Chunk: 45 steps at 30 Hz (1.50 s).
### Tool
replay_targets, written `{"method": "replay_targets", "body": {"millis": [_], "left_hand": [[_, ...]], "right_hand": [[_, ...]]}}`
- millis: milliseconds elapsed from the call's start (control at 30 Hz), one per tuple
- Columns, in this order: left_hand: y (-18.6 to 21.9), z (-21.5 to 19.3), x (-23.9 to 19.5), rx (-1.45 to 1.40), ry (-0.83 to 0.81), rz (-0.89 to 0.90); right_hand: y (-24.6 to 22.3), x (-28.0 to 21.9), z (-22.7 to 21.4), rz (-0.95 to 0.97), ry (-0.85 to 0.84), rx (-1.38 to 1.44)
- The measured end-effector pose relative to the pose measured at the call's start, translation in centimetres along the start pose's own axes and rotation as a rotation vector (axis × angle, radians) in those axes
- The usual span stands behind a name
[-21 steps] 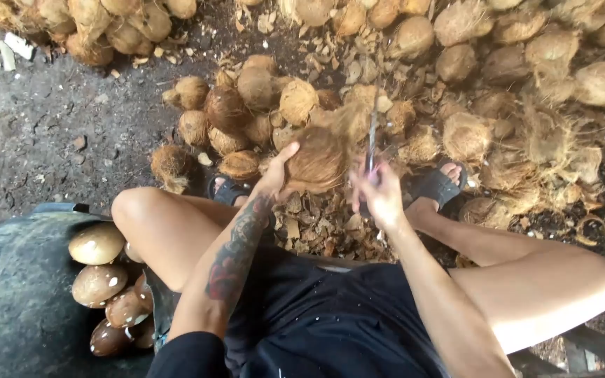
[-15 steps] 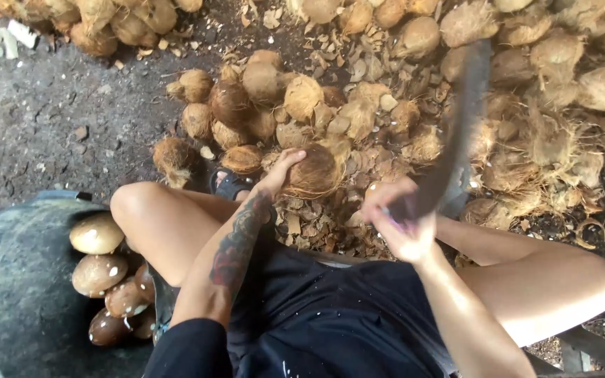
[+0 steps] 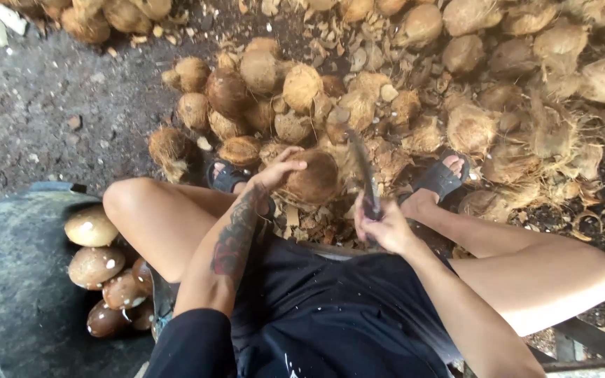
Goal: The person sits on the ground and uses a large knife to peel the husk off a coconut. They rotate the coconut in their hands to remove the fibrous outer layer, then place the peeled coconut into a large container.
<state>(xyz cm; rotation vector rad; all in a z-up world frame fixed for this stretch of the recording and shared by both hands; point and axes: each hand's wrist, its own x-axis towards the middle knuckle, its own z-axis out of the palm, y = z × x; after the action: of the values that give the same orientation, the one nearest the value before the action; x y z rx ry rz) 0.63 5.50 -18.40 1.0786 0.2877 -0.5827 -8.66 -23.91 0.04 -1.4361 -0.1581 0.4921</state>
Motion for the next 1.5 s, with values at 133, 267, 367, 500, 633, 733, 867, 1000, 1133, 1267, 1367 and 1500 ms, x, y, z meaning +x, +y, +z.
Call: {"method": "replay_targets", "body": {"millis": [133,267,367,500,633,733,867,1000,1133,1267,1367,1500], "left_hand": [[-2.7,-1.8,2.3,-0.051,0.018,0.044],[0.6,0.0,-0.3,0.066,-0.030,0.068],[-1.1,-1.3,0.1,0.104,-0.051,0.106],[-1.5,-0.6,1.3,-0.177,-0.014,0.071],[-9.3,-9.5,8.4,-0.356,0.001,0.042],[-1.4,-1.5,2.3,-0.498,0.065,0.069],[2.5,2.8,-0.8,-0.581,0.050,0.051],[2.5,3.0,-0.5,-0.370,-0.068,0.189],[5.3,7.0,-2.2,-0.226,-0.188,0.255],[7.7,9.7,-4.8,-0.092,-0.183,0.219],[10.1,8.5,-3.1,0.306,-0.218,0.246],[10.8,10.9,-5.4,0.301,-0.269,0.354]], "right_hand": [[3.7,1.9,-2.2,-0.342,0.033,-0.173],[6.9,2.2,-2.5,0.299,0.119,-0.545],[7.0,3.3,-1.1,0.445,0.248,-0.173],[4.9,6.9,-1.8,0.213,0.425,-0.166],[14.9,11.5,-5.1,0.371,0.628,-0.570],[25.1,14.5,-8.7,0.410,0.596,-0.859],[37.3,16.3,-12.2,0.271,0.663,-0.976],[20.1,15.4,-8.2,0.118,0.597,-0.470],[8.9,17.4,-5.9,0.048,0.453,-0.109],[3.2,17.0,-2.9,-0.181,0.217,0.456],[2.2,16.4,-1.5,-0.352,0.283,0.483],[-1.5,14.6,-0.2,-0.448,0.309,0.646]]}}
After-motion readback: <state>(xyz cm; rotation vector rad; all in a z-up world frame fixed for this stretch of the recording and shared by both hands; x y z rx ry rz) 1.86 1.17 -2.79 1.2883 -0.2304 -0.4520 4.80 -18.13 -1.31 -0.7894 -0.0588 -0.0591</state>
